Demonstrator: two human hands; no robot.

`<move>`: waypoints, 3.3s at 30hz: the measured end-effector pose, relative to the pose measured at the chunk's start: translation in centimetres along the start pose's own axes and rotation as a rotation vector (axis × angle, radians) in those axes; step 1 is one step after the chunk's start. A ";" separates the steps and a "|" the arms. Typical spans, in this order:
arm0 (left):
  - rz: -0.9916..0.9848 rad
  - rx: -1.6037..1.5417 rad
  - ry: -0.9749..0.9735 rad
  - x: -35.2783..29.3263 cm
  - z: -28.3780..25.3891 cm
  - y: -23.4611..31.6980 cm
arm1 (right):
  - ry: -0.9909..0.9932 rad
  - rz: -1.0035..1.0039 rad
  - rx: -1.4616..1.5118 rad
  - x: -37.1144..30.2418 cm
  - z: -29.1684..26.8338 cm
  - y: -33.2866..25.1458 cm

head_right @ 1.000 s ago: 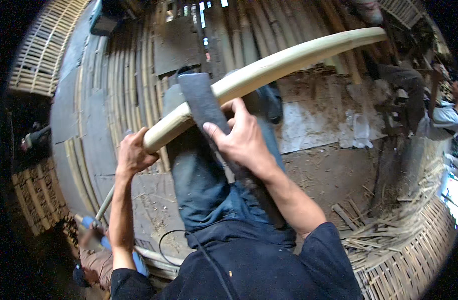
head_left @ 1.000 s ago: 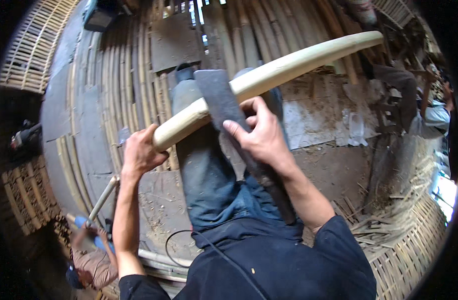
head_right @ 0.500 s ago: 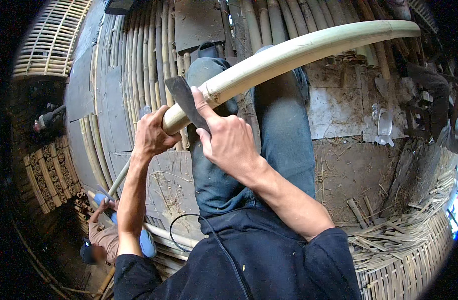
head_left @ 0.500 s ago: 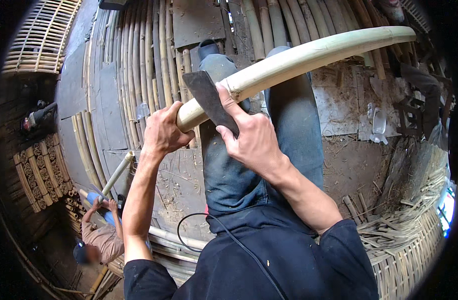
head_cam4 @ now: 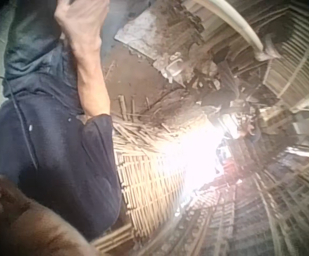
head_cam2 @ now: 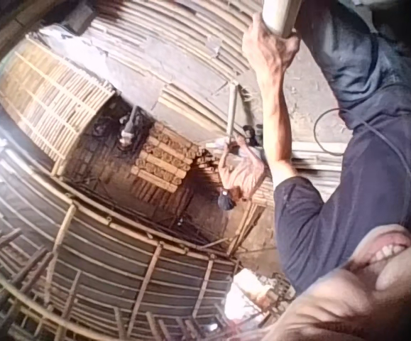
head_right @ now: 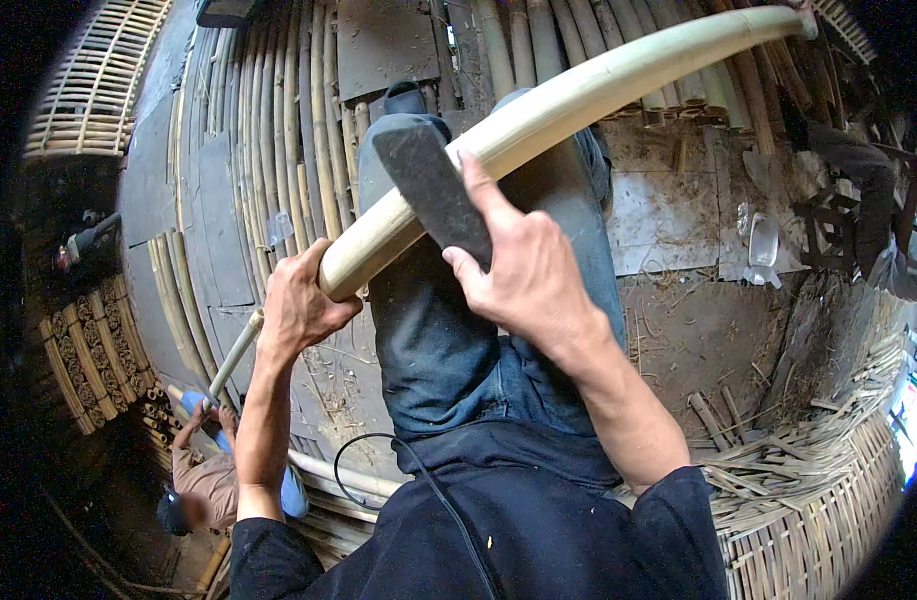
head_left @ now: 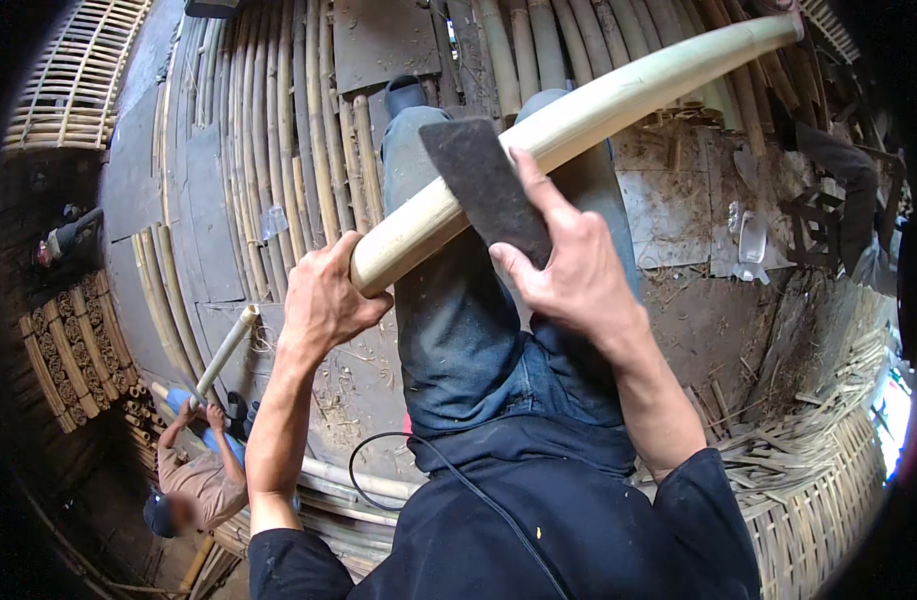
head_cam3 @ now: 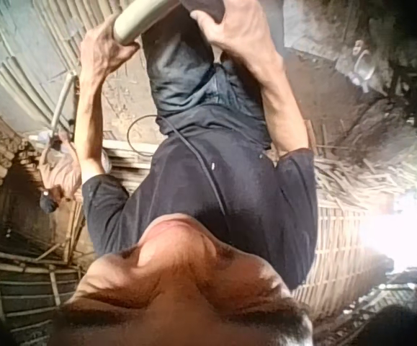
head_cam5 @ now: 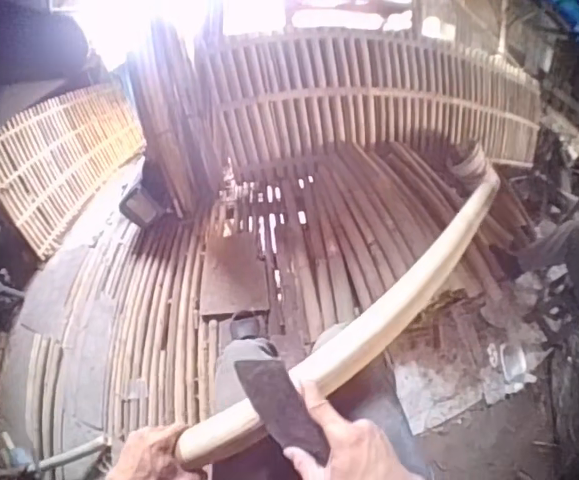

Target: The recorder uses a large blade to shave and carve a long bamboo pole while seated.

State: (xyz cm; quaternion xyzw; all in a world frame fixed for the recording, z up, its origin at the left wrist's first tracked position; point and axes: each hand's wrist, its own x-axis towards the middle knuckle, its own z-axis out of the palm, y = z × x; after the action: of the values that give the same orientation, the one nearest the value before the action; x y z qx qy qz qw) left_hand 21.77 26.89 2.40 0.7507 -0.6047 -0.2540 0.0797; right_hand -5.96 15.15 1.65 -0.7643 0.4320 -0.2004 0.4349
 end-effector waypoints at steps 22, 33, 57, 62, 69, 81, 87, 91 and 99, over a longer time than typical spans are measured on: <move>-0.100 0.037 -0.009 -0.5 1.4 1.2 | 0.084 0.070 0.224 0.9 -1.4 0.7; -0.099 0.038 -0.040 -0.8 1.4 0.1 | 0.140 0.079 0.307 0.7 -0.3 1.9; 0.002 -0.070 -0.204 1.9 -1.3 -1.4 | 0.269 0.114 0.421 1.4 -2.0 1.0; 0.029 -0.212 -0.201 1.7 -0.7 -2.3 | 0.059 0.024 0.113 -0.7 3.1 -2.4; -0.123 -0.193 -0.430 3.1 -1.9 -1.2 | 0.178 0.078 0.145 -0.3 1.6 -2.1; -0.075 -0.188 -0.394 2.4 -1.7 -4.0 | 0.147 0.011 0.231 0.3 2.2 -0.9; -0.026 -0.239 -0.429 3.6 -1.3 -3.9 | 0.186 -0.012 0.064 -0.2 2.3 -1.1; 0.084 -0.258 -0.294 3.0 -1.0 -4.5 | 0.252 0.083 0.310 0.9 -0.1 -0.1; 0.055 -0.242 -0.350 2.8 -1.5 -4.1 | 0.269 -0.029 0.243 0.7 0.4 -0.4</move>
State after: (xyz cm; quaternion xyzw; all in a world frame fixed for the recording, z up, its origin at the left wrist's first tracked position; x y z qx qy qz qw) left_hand 26.47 24.98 1.13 0.6632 -0.5949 -0.4487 0.0698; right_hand -5.09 14.86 1.68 -0.6785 0.4478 -0.3576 0.4596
